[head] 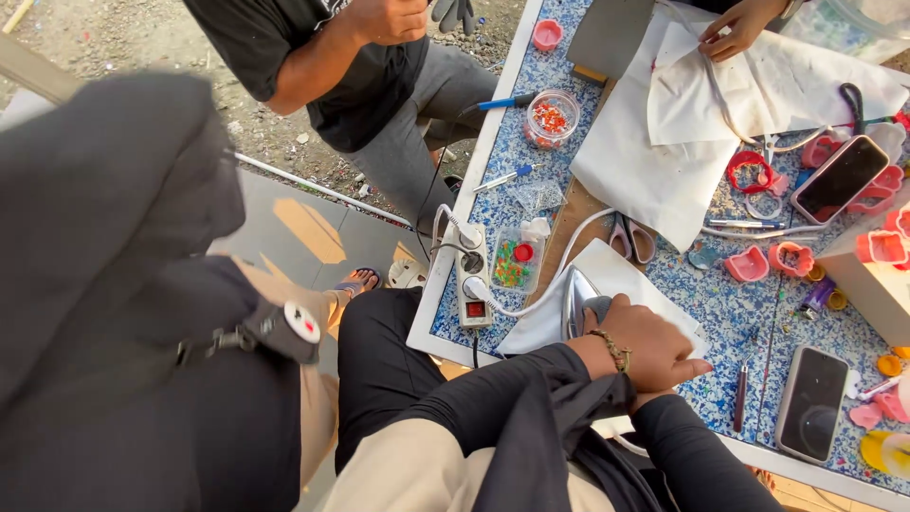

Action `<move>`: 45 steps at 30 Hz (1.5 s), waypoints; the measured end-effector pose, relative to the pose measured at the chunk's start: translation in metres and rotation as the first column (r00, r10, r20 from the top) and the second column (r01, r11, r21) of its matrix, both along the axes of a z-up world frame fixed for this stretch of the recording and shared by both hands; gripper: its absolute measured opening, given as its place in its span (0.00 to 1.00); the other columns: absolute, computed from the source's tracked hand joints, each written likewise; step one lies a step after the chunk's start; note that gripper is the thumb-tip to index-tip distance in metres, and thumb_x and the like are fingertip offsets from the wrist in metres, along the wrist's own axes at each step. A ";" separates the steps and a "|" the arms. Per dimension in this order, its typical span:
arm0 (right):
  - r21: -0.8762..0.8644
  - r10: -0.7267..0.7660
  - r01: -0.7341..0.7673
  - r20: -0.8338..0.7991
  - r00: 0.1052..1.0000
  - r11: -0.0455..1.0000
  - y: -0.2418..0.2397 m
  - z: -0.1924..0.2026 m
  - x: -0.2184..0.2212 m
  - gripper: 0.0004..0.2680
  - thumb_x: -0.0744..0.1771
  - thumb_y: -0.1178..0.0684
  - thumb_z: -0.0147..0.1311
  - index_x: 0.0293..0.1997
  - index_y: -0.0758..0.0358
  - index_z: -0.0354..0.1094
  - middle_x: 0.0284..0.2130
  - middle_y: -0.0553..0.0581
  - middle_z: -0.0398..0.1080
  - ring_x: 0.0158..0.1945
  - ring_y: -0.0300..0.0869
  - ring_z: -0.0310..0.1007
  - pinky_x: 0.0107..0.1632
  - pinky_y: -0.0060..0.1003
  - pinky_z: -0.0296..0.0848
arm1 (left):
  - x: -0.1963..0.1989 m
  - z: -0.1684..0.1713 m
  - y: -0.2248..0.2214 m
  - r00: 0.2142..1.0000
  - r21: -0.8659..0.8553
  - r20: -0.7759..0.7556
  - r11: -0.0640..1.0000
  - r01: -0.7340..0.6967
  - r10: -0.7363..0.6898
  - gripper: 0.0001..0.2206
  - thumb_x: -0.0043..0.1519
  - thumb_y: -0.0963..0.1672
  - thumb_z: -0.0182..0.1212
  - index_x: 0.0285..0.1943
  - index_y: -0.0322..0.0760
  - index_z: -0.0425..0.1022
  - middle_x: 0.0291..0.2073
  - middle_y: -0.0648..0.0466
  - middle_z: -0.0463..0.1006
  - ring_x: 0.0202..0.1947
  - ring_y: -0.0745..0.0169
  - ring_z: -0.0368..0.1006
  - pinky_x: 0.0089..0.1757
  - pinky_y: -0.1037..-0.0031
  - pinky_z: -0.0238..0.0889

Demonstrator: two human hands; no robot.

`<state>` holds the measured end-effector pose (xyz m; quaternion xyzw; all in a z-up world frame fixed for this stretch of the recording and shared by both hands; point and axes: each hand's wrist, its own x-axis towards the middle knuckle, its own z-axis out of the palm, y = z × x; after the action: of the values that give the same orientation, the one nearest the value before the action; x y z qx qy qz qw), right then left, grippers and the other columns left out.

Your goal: Using an iron to melt and bond plastic sheets for recycling or craft purposes.

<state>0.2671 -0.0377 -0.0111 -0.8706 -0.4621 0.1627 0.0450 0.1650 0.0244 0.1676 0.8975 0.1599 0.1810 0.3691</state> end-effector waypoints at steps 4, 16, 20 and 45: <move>-0.040 -0.040 0.042 0.071 0.997 0.998 0.009 0.017 -0.002 0.19 0.68 0.35 0.50 0.49 0.63 0.59 0.35 0.64 0.74 0.38 0.55 0.77 0.41 0.48 0.75 | 0.000 -0.003 0.011 0.911 -0.069 -0.360 0.980 0.188 -0.200 0.28 0.62 0.61 0.43 0.25 0.53 0.86 0.22 0.56 0.83 0.26 0.50 0.77 0.43 0.51 0.56; -0.294 -0.167 0.219 0.192 0.967 0.930 0.015 0.060 -0.058 0.20 0.68 0.31 0.51 0.48 0.61 0.61 0.36 0.61 0.74 0.40 0.52 0.76 0.43 0.46 0.73 | -0.002 -0.003 0.028 0.976 -0.261 -0.116 0.954 0.148 -0.183 0.21 0.59 0.55 0.53 0.18 0.46 0.80 0.16 0.53 0.77 0.20 0.49 0.73 0.39 0.54 0.57; -0.402 -0.159 0.243 0.233 0.960 0.883 0.012 0.076 -0.072 0.21 0.68 0.30 0.51 0.48 0.61 0.62 0.37 0.60 0.74 0.40 0.51 0.76 0.43 0.45 0.72 | -0.001 -0.002 0.026 0.973 -0.309 -0.139 0.942 0.132 -0.182 0.20 0.57 0.55 0.53 0.17 0.46 0.80 0.15 0.53 0.77 0.20 0.49 0.74 0.41 0.56 0.57; -0.159 -0.134 0.109 -0.157 0.978 0.981 0.023 0.134 -0.060 0.18 0.71 0.39 0.47 0.55 0.67 0.56 0.38 0.70 0.78 0.41 0.61 0.80 0.44 0.54 0.77 | -0.047 -0.035 0.014 0.792 -0.317 0.443 0.900 -0.300 0.420 0.05 0.67 0.40 0.57 0.50 0.36 0.74 0.44 0.49 0.78 0.49 0.46 0.75 0.54 0.62 0.66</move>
<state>0.2072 -0.0151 0.1228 -0.8815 -0.3889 0.2663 0.0280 0.1185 0.0381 0.1323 0.7230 0.2473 0.4550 0.4573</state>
